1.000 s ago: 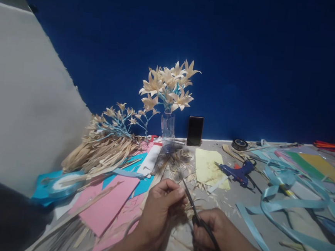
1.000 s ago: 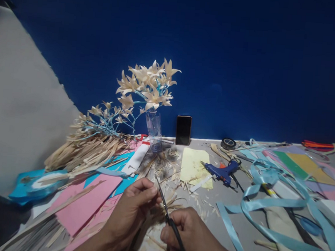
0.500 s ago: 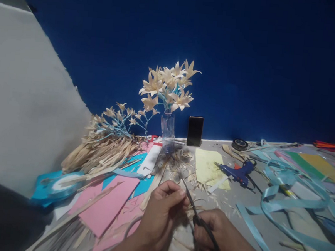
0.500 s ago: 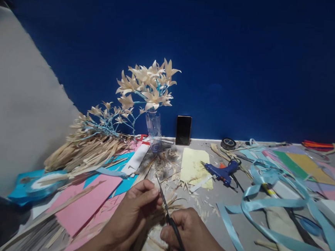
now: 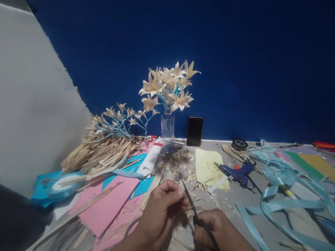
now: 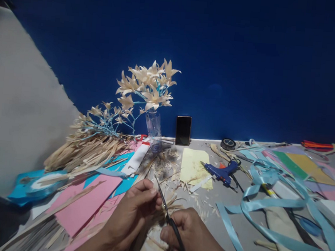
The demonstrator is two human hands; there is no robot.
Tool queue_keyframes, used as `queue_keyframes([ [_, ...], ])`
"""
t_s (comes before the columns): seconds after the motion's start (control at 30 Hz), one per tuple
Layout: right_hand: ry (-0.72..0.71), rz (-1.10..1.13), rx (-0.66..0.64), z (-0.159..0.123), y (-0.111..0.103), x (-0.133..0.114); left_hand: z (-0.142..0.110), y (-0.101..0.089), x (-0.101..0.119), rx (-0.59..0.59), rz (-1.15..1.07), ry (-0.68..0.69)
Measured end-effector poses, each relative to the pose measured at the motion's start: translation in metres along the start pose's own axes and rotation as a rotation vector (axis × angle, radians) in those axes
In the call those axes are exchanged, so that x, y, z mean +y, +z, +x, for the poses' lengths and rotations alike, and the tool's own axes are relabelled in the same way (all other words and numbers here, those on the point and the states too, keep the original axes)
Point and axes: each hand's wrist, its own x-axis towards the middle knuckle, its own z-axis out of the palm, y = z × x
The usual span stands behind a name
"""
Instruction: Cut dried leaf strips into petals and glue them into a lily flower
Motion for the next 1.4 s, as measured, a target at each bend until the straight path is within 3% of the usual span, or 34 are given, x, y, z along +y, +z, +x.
queue_keyframes([
  [0.37, -0.014, -0.038, -0.008, -0.001, 0.0, 0.0, 0.002, -0.002, -0.005, -0.015, -0.024, -0.054],
  [0.53, -0.048, 0.078, -0.012, -0.002, 0.001, -0.002, 0.003, -0.002, -0.007, -0.026, -0.034, -0.056],
  [0.7, -0.129, 0.239, 0.108, -0.008, 0.002, -0.015, 0.001, -0.004, -0.009, -0.004, 0.053, -0.046],
  [1.0, -0.186, 0.24, 0.327, -0.012, -0.002, -0.034, -0.001, -0.004, -0.017, -0.076, 0.191, -0.029],
  [1.4, -0.22, 0.254, 0.249, -0.014, -0.011, -0.03, -0.006, -0.003, -0.021, -0.172, 0.25, -0.176],
])
